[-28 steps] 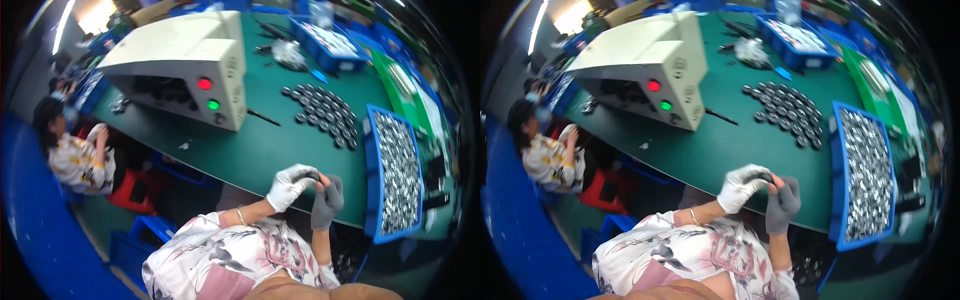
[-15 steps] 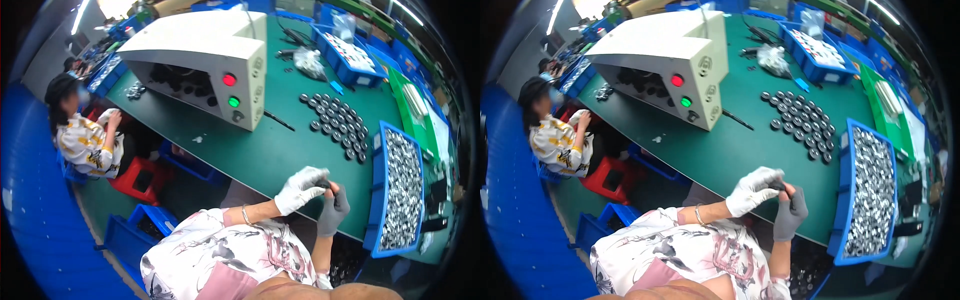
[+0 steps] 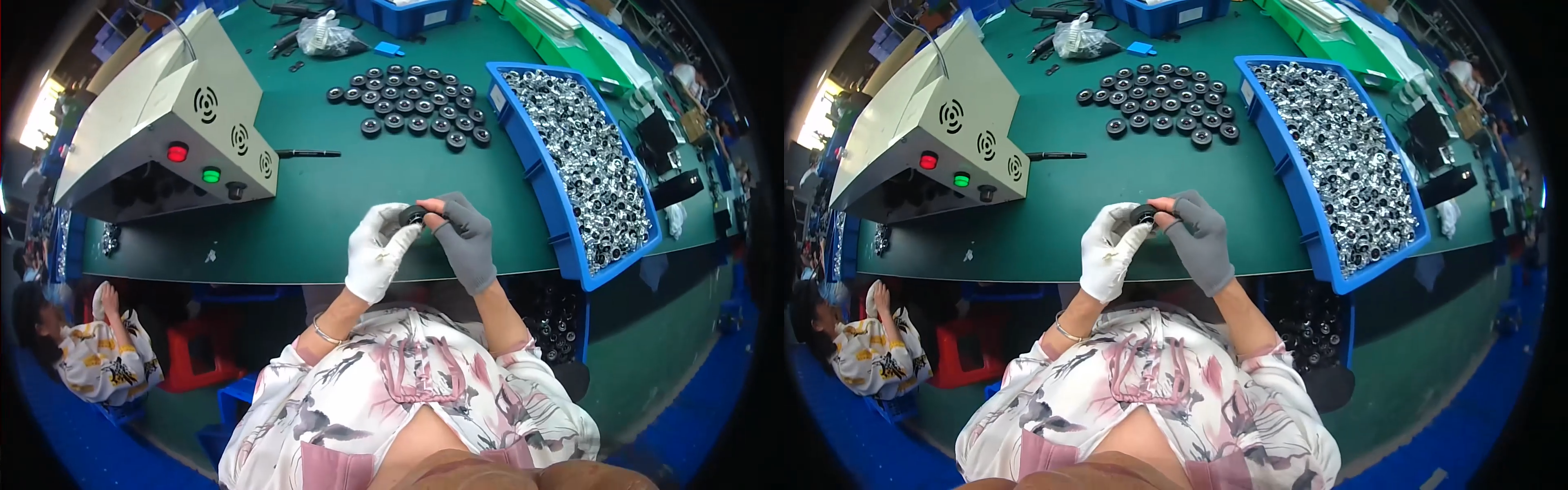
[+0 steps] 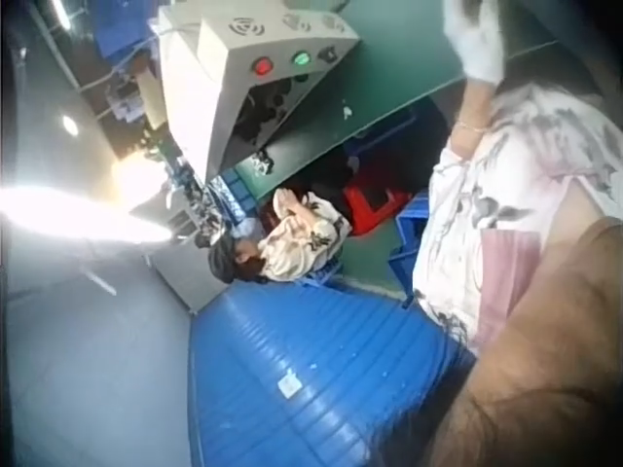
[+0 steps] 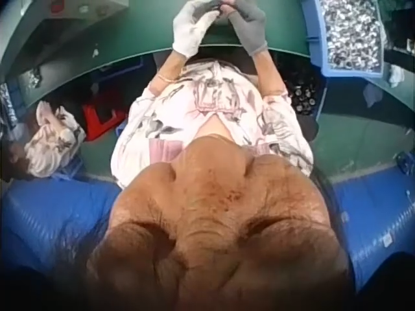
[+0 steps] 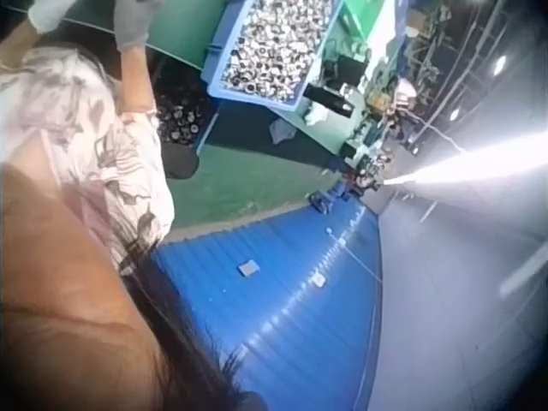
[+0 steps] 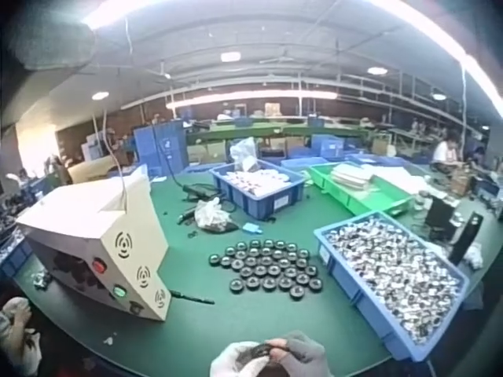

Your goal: Assembling small mechanical components and using an assembly machine to process them.

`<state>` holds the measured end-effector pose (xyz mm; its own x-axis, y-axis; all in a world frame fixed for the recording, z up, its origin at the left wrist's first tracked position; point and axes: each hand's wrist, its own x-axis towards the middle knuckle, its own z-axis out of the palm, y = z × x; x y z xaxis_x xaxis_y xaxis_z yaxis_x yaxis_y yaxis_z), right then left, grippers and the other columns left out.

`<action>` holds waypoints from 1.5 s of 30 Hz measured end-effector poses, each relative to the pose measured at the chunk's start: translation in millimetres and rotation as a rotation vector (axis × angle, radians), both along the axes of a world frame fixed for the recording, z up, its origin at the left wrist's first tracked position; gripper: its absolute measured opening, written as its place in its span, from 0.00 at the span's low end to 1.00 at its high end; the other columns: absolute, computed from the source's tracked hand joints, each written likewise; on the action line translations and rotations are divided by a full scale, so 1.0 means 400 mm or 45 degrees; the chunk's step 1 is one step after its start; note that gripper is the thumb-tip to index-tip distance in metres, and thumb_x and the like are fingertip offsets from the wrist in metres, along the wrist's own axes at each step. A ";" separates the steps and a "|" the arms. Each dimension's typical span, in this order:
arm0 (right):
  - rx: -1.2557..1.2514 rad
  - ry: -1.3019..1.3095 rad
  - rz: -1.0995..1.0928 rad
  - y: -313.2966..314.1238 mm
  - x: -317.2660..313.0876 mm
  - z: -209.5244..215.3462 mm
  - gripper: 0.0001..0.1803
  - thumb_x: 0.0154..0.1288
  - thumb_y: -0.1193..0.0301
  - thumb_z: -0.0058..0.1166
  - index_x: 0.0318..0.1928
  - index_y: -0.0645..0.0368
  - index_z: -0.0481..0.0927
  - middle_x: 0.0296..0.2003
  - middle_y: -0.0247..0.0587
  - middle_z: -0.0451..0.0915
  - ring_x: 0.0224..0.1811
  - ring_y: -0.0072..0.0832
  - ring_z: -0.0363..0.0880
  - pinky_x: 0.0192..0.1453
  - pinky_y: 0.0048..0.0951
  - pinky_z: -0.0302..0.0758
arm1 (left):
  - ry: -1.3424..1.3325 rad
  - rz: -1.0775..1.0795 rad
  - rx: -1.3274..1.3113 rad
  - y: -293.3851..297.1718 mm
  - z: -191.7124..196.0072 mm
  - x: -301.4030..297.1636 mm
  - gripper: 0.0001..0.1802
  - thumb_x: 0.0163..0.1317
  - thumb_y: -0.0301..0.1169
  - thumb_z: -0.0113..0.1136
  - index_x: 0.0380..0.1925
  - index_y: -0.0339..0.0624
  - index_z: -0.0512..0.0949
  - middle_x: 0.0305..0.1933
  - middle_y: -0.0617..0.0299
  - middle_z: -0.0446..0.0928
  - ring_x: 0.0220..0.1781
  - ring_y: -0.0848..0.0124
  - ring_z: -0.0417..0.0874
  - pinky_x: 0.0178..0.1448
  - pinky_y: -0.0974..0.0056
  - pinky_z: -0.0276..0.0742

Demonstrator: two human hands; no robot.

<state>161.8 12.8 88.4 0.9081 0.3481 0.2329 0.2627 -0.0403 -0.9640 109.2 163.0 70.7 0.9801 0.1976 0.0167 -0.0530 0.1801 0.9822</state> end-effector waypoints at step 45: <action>0.028 0.159 0.292 -0.028 0.001 -0.019 0.25 0.60 0.76 0.65 0.58 0.66 0.80 0.48 0.35 0.75 0.48 0.21 0.77 0.55 0.24 0.74 | 0.173 -0.216 -0.492 0.026 -0.018 0.001 0.22 0.69 0.27 0.62 0.62 0.35 0.73 0.49 0.58 0.80 0.37 0.73 0.81 0.37 0.68 0.76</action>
<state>162.2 1.4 80.9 0.8281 0.5444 0.1339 0.1418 0.0277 -0.9895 109.6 173.3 63.5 0.9874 -0.0001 -0.1581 0.1340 0.5306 0.8369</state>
